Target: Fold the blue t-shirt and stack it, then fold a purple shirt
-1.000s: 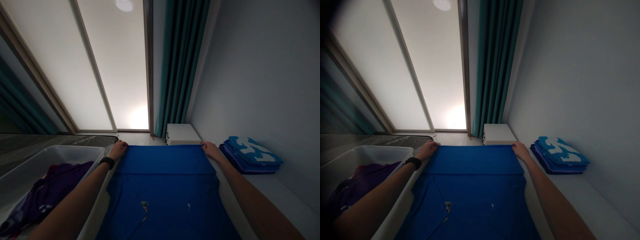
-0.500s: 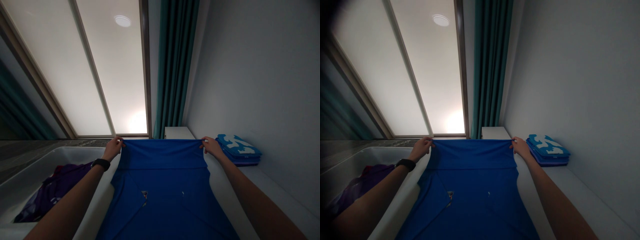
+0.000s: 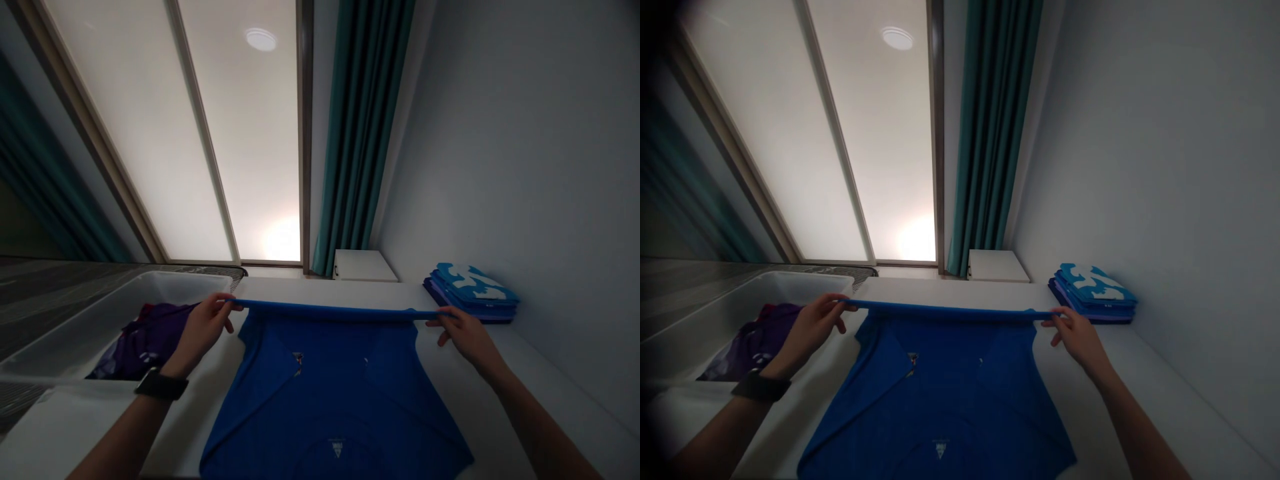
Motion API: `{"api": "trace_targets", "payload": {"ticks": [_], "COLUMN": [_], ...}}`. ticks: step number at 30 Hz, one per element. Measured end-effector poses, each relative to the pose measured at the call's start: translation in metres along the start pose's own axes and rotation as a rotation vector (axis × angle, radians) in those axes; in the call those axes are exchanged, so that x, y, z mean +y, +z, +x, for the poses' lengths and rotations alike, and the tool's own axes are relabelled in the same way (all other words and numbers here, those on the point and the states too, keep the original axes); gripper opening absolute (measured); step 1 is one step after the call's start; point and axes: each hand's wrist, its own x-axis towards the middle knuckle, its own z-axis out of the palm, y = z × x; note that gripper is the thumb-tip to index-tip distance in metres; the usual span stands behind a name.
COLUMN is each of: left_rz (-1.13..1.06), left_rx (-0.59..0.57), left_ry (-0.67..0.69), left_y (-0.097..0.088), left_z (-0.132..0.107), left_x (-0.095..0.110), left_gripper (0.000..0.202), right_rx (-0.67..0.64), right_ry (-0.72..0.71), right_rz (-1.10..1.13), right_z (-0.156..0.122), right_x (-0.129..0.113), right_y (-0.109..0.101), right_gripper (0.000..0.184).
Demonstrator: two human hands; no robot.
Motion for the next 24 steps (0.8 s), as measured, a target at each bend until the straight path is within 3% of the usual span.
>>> {"api": "trace_targets", "payload": {"ticks": [4, 8, 13, 18, 24], "left_rz": [0.003, 0.065, 0.156, 0.255, 0.247], "left_rx": [-0.071, -0.137, -0.219, -0.175, -0.174], "left_ry": [-0.051, -0.077, -0.057, -0.051, -0.037], "left_y": [-0.006, -0.011, -0.007, 0.003, 0.005], "left_z": [-0.042, -0.064, -0.075, -0.077, -0.078], "left_x": [-0.026, -0.047, -0.046, -0.046, -0.056], "left_gripper": [0.045, 0.042, 0.038, 0.041, 0.036], "right_rx": [-0.03, -0.08, -0.019, 0.123, 0.059], "right_ry": [0.017, 0.042, 0.036, 0.013, -0.011], "right_rz": [0.019, -0.002, -0.073, -0.308, -0.479], "right_z": [-0.041, -0.062, -0.07, -0.075, -0.074], "right_x": [0.027, 0.039, 0.045, 0.044, 0.049], "right_y": [0.01, 0.019, 0.024, 0.035, 0.04], "right_gripper": [0.037, 0.033, 0.03, 0.026, 0.038]}}
